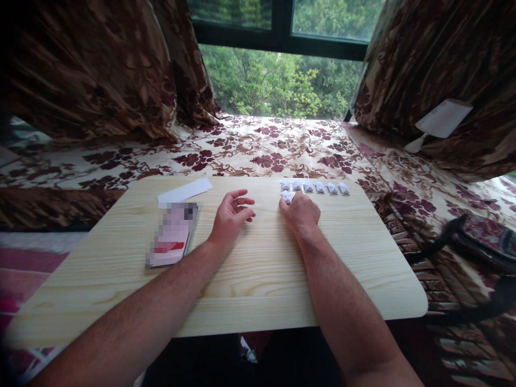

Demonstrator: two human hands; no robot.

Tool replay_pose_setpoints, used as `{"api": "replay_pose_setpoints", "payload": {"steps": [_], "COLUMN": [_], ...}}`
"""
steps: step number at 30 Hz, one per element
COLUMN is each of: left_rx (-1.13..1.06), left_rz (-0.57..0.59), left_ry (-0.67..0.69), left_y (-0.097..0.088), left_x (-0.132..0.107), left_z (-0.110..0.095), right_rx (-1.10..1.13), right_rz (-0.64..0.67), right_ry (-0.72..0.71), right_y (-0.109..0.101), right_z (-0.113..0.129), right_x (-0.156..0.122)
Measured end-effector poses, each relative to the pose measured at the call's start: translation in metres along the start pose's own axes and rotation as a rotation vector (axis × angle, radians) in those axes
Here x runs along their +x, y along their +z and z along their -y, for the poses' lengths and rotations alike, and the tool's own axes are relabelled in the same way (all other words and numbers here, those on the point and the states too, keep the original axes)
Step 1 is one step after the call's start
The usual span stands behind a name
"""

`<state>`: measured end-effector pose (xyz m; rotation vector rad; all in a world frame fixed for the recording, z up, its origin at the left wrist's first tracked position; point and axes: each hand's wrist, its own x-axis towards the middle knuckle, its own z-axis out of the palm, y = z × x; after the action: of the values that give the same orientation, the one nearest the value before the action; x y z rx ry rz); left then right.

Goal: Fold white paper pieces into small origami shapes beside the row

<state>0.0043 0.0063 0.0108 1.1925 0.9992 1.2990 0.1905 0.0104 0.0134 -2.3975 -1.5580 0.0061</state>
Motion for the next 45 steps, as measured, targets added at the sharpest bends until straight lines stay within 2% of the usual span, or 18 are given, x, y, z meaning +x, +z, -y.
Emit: {"api": "replay_pose_setpoints", "payload": {"steps": [32,35,39,42,45], "left_rx": [0.025,0.147,0.525,0.807,0.934], "left_rz": [0.012,0.006,-0.018,-0.019,-0.032], "left_ry": [0.017,0.096,0.264,0.386,0.405], "left_y": [-0.001,-0.001,-0.003,-0.005,-0.008], "left_x": [0.001,-0.001,-0.006,-0.009,-0.008], "left_z": [0.007,0.010,0.009,0.007,0.008], "right_rx": [0.051,0.080,0.149,0.234,0.294], "right_rz": [-0.044,-0.117,-0.215,-0.178,-0.071], "right_ry": [-0.036,-0.111,-0.328,-0.454,-0.508], "right_y": [-0.003,-0.002,-0.001,0.000,0.001], "right_z": [-0.001,0.002,0.007,0.009,0.010], "right_x": [-0.007,-0.014,-0.024,-0.030,-0.033]}}
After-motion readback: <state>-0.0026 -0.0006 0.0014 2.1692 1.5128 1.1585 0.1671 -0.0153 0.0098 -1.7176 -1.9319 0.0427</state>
